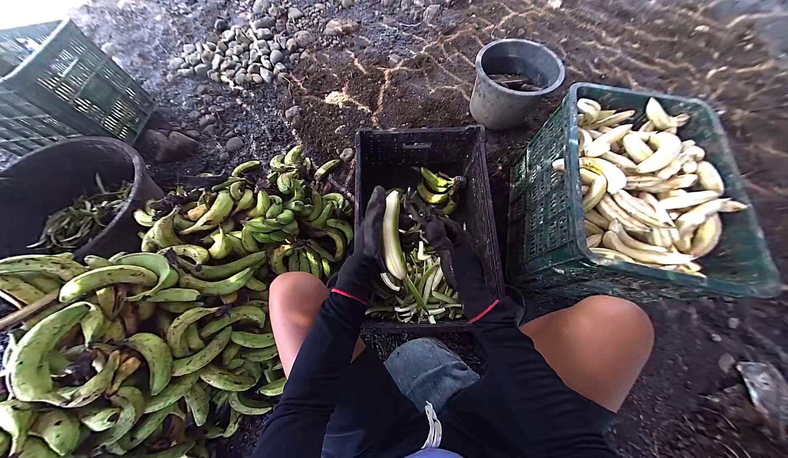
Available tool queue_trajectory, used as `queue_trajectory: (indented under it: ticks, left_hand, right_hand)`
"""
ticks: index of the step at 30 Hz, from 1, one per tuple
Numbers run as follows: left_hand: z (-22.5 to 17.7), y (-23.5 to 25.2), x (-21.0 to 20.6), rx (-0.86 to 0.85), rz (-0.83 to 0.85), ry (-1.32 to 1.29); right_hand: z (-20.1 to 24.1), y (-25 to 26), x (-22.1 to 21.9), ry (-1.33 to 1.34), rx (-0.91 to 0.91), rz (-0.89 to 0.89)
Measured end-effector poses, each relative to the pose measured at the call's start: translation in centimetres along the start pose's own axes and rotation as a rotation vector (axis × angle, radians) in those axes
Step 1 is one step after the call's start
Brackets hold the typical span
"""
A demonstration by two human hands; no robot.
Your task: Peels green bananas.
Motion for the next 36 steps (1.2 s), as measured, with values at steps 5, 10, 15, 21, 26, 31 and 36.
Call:
queue_trajectory:
  ticks: [5, 10, 15, 21, 26, 31, 36]
  left_hand:
    - [0.1, 0.3, 0.7, 0.054, 0.114, -0.318]
    - [-0.2, 0.2, 0.7, -0.022, 0.003, -0.094]
    - [-2.7, 1.3, 0.9, -0.112, -0.141, -0.046]
    - [-1.3, -0.9, -0.5, -0.248, -0.081, 0.331]
    - [0.0, -1.2, 0.4, -0.058, -0.010, 0.239]
    - [0.5, -1.3, 1.7, 0.059, -0.164, 0.065]
    - [1.3, 0.3, 2.0, 0.018, -0.105, -0.019]
  right_hand:
    - [1.0, -3.2, 0.6, -0.288, 0.437, -0.051]
    - [2.0, -3.8, 0.7, -0.306, 0.340, 0.036]
    - [1.9, -3.0, -0.3, -0.265, 0.214, 0.131]
    - [0.0, -0.5, -1.8, -0.090, -0.041, 0.116]
    - [-2.2, 0.4, -1.2, 0.159, -0.184, 0.043]
    - [-2.0, 1.3, 0.8, 0.048, 0.028, 0.107]
    - [0.3, -1.6, 0.2, -0.309, 0.281, 0.379]
Point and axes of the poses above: each hand's wrist, its own y-axis towards the middle knuckle, its own x-axis out of the back of the hand, z = x × y, the point moved 6 cm from there along y, towards the middle knuckle, and after that the axes turned 10 degrees about x, right-handed, at the moved point
